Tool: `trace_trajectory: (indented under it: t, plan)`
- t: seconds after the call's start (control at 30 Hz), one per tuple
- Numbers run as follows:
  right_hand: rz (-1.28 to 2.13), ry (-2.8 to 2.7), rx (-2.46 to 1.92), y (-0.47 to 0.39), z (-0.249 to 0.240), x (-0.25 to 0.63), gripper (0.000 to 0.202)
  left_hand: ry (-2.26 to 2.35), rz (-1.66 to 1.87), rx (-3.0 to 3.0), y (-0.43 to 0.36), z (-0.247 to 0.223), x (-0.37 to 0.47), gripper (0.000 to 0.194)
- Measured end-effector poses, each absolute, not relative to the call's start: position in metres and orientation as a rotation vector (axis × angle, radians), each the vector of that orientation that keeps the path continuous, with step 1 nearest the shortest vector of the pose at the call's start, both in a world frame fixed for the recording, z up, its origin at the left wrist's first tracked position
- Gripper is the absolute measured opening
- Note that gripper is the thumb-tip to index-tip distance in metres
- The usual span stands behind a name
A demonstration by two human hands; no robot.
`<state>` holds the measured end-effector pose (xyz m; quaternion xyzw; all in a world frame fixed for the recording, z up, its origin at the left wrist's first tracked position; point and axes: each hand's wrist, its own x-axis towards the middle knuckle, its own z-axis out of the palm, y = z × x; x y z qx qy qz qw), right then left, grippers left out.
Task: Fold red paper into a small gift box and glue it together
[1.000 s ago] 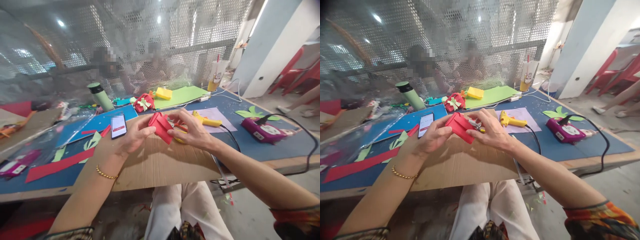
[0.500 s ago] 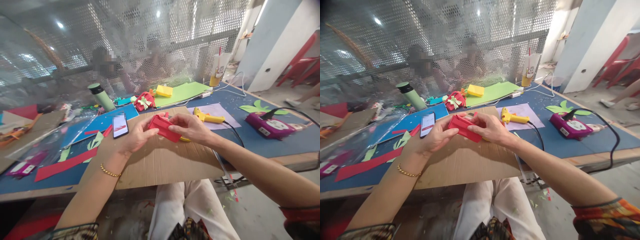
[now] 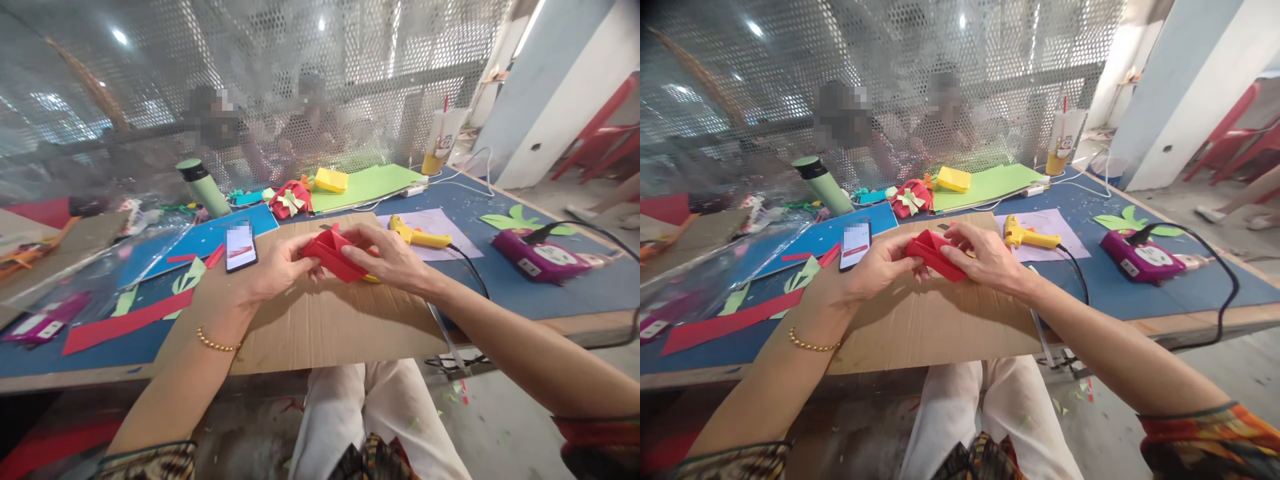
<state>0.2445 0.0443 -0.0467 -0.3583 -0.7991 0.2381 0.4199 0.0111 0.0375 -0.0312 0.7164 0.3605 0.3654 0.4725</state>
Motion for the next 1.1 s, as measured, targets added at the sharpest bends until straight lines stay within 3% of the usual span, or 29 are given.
trace_trajectory:
  t: [0.13,0.27,0.37,0.63,0.87,1.1]
  plan:
    - [0.459,-1.983,-0.911,0.035,-0.044,0.237,0.038,0.930,0.836,1.868,0.032,-0.030,0.013,0.045]
    - [0.390,-1.980,-0.836,0.028,-0.036,0.236,0.021,0.910,0.804,1.877,0.027,-0.027,0.013,0.046]
    - [0.383,-2.029,-0.777,0.024,-0.031,0.240,0.023,0.898,0.821,1.876,0.026,-0.027,0.011,0.050]
    - [0.399,-2.104,-0.729,0.015,-0.025,0.244,0.042,0.850,0.891,1.913,0.023,-0.026,0.009,0.044]
    - [0.554,-2.152,-0.683,0.010,-0.018,0.249,0.044,0.791,0.859,1.846,0.026,-0.022,0.008,0.035]
    - [0.656,-2.166,-0.616,0.009,-0.013,0.251,0.040,0.836,0.867,1.841,0.024,-0.021,0.006,0.040]
